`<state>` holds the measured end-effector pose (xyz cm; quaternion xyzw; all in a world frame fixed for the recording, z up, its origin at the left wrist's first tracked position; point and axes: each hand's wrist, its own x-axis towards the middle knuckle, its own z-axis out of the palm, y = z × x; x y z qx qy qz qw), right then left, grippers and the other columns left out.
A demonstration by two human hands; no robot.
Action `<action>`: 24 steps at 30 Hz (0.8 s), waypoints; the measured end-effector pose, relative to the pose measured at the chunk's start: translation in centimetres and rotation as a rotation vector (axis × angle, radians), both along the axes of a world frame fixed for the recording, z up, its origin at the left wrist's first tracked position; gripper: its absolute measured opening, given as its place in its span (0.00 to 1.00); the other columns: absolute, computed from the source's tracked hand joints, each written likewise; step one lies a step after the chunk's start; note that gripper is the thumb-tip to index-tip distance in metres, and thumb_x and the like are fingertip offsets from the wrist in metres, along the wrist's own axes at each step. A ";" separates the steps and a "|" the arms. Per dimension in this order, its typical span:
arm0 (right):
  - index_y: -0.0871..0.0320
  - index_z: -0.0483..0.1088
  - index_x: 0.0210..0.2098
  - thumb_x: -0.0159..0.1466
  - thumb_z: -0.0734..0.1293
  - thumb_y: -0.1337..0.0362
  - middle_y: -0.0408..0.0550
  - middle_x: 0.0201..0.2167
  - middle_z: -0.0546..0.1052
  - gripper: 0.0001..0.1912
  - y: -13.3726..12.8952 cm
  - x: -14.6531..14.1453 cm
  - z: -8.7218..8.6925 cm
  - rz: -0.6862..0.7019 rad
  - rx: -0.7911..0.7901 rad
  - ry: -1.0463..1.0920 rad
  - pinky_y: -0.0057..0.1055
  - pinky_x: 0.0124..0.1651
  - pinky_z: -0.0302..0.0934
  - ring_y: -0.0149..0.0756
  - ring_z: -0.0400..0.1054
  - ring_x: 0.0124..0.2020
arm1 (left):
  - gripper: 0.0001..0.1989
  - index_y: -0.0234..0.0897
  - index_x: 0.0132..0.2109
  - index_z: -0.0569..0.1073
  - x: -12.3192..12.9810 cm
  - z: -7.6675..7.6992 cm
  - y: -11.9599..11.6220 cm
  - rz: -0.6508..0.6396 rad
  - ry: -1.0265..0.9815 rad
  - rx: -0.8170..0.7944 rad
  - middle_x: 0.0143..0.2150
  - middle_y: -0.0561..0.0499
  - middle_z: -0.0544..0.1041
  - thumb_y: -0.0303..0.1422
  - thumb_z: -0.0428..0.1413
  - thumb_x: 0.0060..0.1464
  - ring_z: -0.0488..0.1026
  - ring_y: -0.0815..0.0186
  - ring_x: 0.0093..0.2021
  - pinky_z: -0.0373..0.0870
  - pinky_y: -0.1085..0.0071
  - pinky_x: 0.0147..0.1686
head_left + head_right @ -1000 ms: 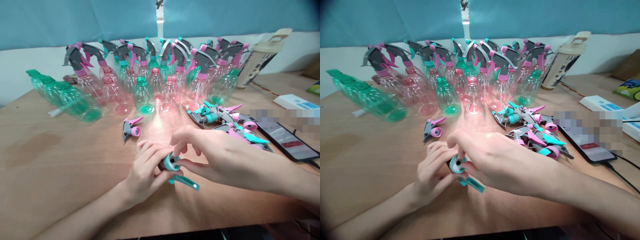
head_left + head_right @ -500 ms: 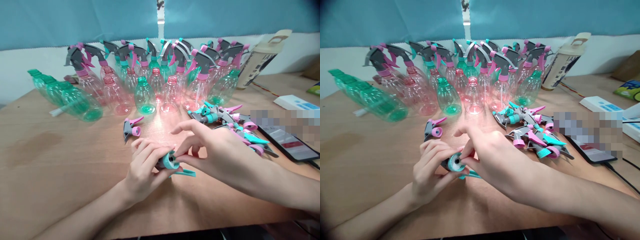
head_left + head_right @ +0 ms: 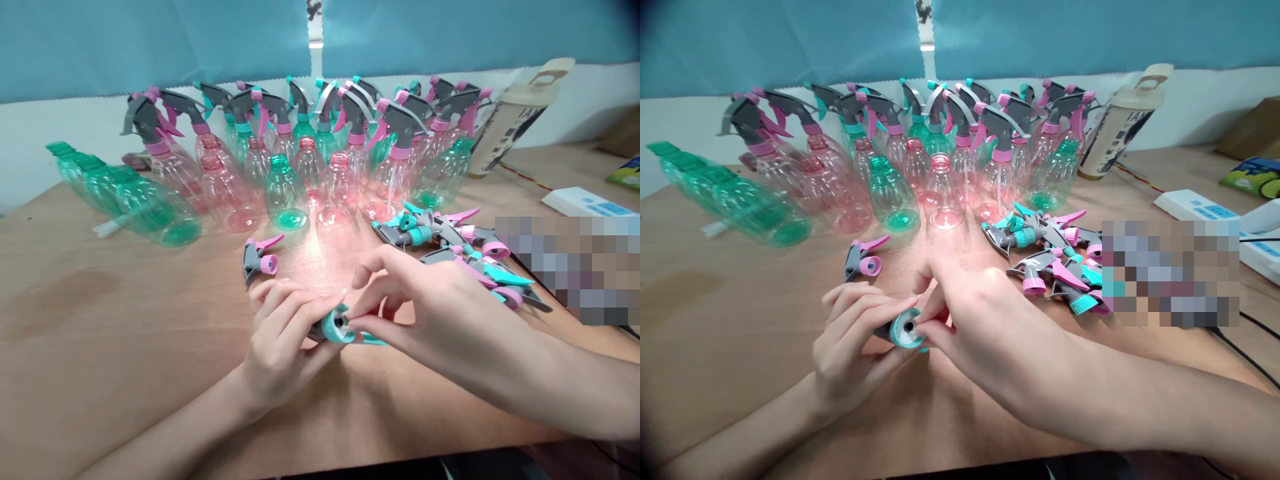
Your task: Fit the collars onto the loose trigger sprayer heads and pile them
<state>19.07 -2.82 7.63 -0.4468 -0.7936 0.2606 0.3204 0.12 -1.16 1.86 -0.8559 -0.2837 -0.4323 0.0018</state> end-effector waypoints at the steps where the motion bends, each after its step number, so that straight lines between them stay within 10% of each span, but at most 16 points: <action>1: 0.55 0.61 0.37 0.56 0.68 0.76 0.34 0.27 0.79 0.15 -0.1 -0.1 0.0 -0.012 -0.014 0.014 0.19 0.29 0.62 0.25 0.74 0.27 | 0.12 0.35 0.44 0.71 0.0 0.1 0.0 0.020 -0.006 0.023 0.31 0.51 0.77 0.32 0.61 0.52 0.69 0.63 0.32 0.59 0.63 0.37; 7: 0.55 0.59 0.36 0.55 0.68 0.77 0.35 0.27 0.79 0.16 0.3 -0.7 -0.3 -0.010 -0.134 0.098 0.18 0.29 0.64 0.26 0.75 0.28 | 0.12 0.36 0.42 0.71 0.1 -0.1 -0.1 0.041 -0.033 0.041 0.31 0.51 0.78 0.31 0.62 0.50 0.69 0.64 0.32 0.59 0.64 0.37; 24: 0.58 0.63 0.32 0.61 0.65 0.72 0.37 0.27 0.73 0.05 1.2 0.4 -1.9 0.194 0.239 -0.053 0.19 0.27 0.57 0.22 0.67 0.26 | 0.12 0.37 0.39 0.70 -0.2 -0.6 0.2 -0.107 -0.046 -0.199 0.31 0.51 0.75 0.39 0.61 0.53 0.68 0.63 0.33 0.61 0.63 0.38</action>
